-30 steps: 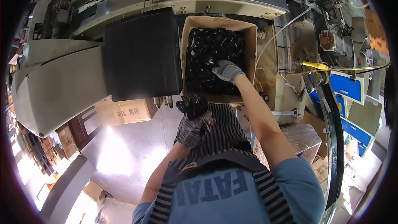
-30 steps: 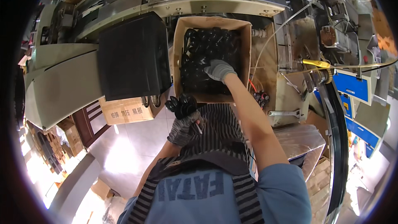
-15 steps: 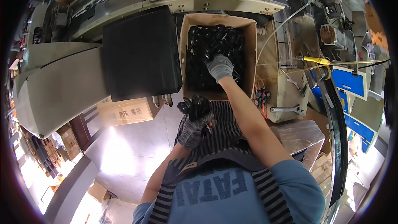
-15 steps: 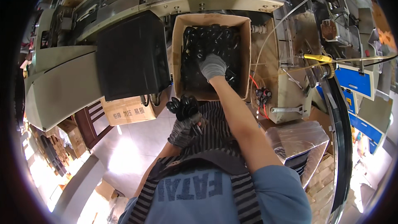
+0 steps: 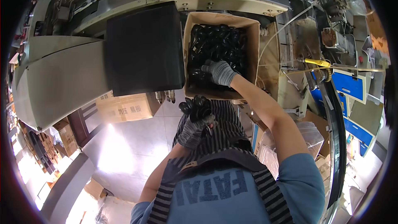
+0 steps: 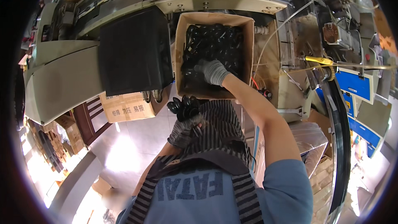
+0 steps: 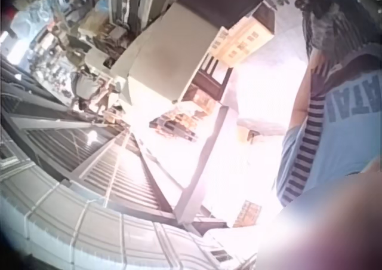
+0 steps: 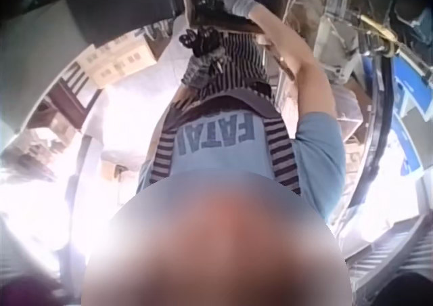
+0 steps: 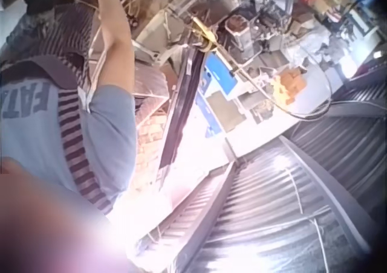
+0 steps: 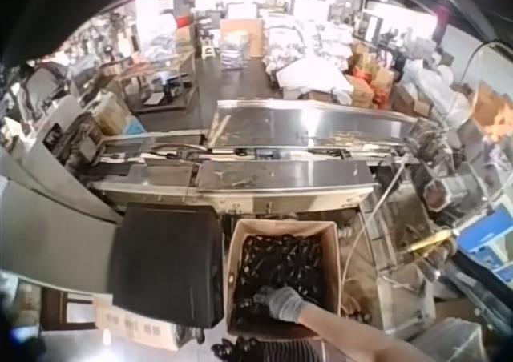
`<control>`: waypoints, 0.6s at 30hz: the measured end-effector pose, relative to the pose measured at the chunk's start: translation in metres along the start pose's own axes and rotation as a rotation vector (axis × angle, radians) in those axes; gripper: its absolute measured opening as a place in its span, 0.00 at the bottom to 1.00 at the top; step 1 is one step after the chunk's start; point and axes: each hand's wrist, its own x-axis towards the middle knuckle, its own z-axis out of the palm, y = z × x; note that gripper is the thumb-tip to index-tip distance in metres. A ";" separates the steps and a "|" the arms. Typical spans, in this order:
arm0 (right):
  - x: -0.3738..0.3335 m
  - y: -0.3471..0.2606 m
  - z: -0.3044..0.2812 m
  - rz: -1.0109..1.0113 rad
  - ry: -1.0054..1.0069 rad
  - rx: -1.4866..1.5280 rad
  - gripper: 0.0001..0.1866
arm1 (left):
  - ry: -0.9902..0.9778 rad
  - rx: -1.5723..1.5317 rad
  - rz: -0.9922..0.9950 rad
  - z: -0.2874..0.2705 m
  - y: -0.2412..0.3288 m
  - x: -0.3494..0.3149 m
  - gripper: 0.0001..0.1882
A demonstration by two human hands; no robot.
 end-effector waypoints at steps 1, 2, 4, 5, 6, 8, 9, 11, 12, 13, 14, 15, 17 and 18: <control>0.000 -0.002 -0.002 -0.081 -0.057 -0.106 0.22 | 0.016 -0.044 -0.001 0.002 -0.001 -0.002 0.22; 0.001 -0.003 -0.003 -0.084 -0.056 -0.108 0.22 | 0.032 -0.088 -0.002 0.004 -0.001 -0.003 0.22; 0.006 -0.004 -0.005 -0.085 -0.108 -0.129 0.25 | 0.019 -0.070 -0.016 0.006 0.001 -0.002 0.22; 0.009 -0.005 -0.007 -0.085 -0.106 -0.130 0.25 | 0.007 -0.051 -0.033 0.006 0.001 -0.001 0.23; 0.012 -0.007 -0.010 -0.021 -0.087 -0.131 0.25 | 0.009 -0.051 -0.031 0.006 0.000 -0.002 0.23; 0.016 -0.004 -0.009 0.041 -0.069 -0.131 0.25 | 0.035 -0.105 0.028 0.007 -0.002 -0.004 0.20; 0.017 0.000 -0.006 -0.046 0.006 -0.195 0.25 | 0.034 -0.106 0.031 0.005 -0.003 -0.002 0.20; 0.017 0.013 -0.004 -0.134 0.081 -0.261 0.26 | 0.001 0.012 0.027 0.000 -0.004 0.003 0.18; 0.016 0.017 -0.010 -0.156 0.107 -0.267 0.23 | 0.004 0.010 0.030 0.001 -0.004 0.002 0.18; 0.014 0.020 -0.014 -0.177 0.132 -0.273 0.20 | 0.003 -0.009 0.040 0.001 -0.003 0.002 0.16; 0.011 0.023 -0.018 -0.181 0.130 -0.275 0.20 | 0.001 -0.028 0.050 0.002 -0.003 0.001 0.15; 0.006 0.024 -0.024 -0.048 0.200 -0.137 0.22 | 0.002 -0.032 0.052 0.000 -0.003 0.002 0.15; 0.001 0.035 -0.026 0.145 0.313 0.016 0.21 | -0.007 0.074 0.051 -0.004 -0.005 0.006 0.11; -0.002 0.043 -0.022 0.152 0.314 0.009 0.21 | -0.017 0.072 0.049 0.000 -0.005 0.007 0.11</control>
